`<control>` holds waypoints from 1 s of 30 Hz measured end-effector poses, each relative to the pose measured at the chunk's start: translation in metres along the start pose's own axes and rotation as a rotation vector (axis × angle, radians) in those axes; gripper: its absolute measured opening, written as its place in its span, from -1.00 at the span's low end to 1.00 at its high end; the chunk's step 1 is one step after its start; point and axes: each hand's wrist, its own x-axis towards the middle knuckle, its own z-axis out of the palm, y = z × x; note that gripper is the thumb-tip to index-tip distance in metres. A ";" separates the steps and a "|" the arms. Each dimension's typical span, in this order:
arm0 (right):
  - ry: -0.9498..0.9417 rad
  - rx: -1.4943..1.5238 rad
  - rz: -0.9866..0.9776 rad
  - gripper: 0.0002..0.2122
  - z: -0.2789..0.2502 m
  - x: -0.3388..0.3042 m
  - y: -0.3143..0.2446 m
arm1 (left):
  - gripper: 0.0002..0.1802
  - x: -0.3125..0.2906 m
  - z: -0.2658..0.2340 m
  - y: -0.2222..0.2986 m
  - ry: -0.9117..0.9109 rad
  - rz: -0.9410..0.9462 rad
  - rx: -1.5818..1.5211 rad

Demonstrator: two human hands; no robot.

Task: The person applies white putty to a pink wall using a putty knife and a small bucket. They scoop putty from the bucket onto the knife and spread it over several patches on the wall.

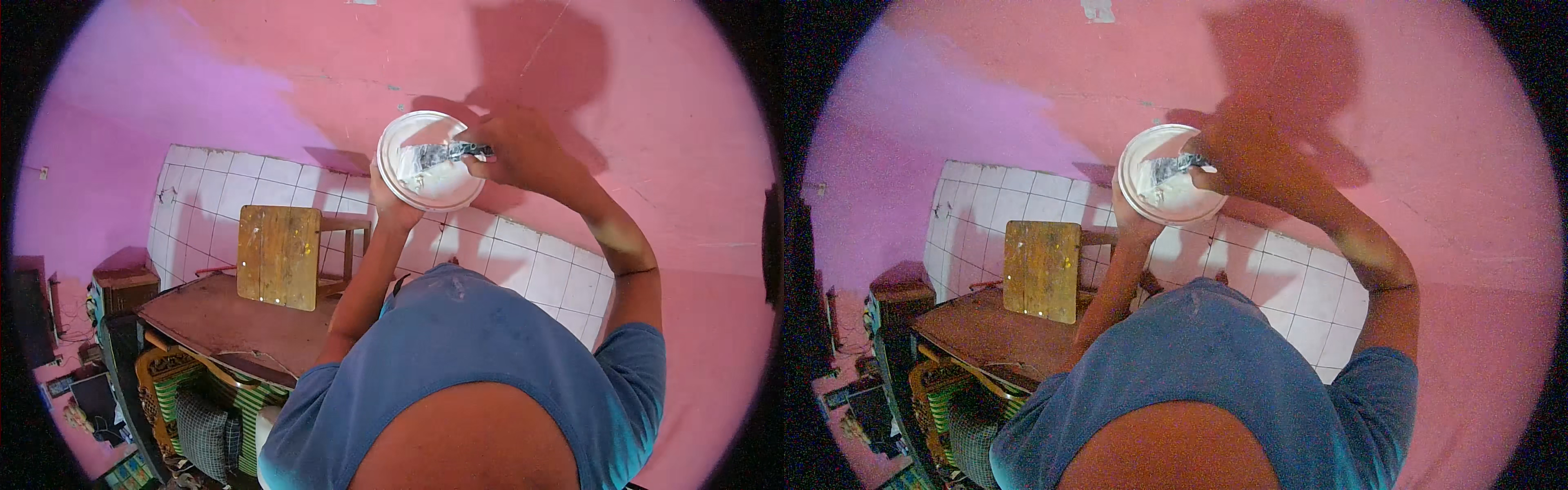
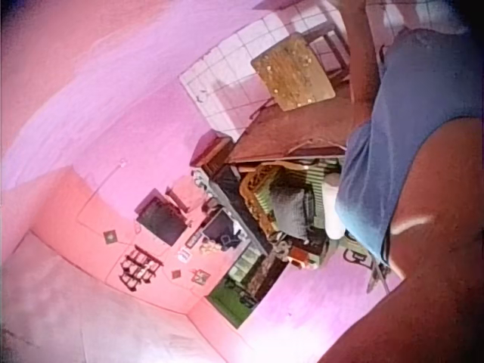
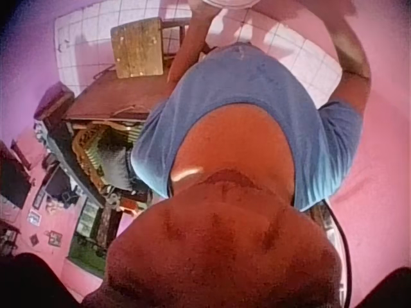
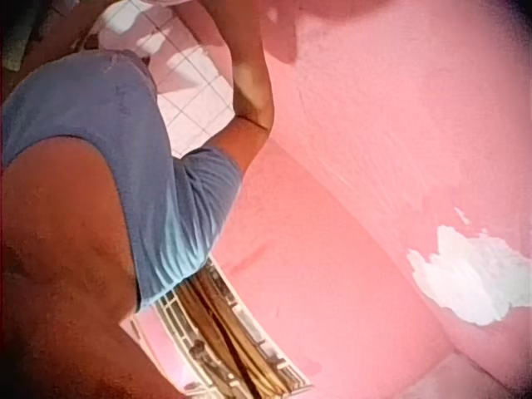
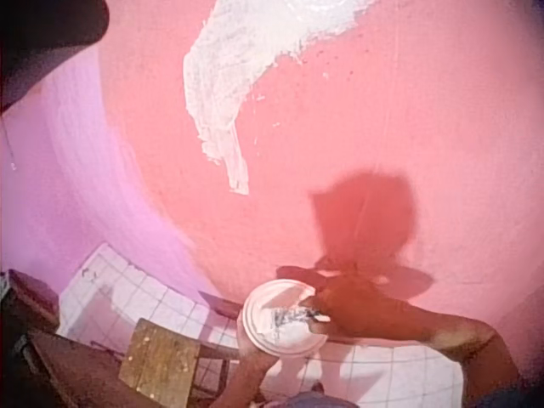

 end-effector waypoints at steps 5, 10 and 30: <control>-0.041 0.009 -0.030 -0.72 0.002 -0.015 -0.001 | -0.34 0.006 -0.010 0.009 0.263 0.034 0.041; 0.031 0.073 -0.039 -0.70 -0.001 -0.024 0.005 | -0.34 0.004 0.004 0.010 0.310 0.087 0.101; 0.099 0.103 -0.072 -0.69 0.003 -0.033 0.008 | -0.38 -0.014 0.010 0.012 0.419 0.130 0.397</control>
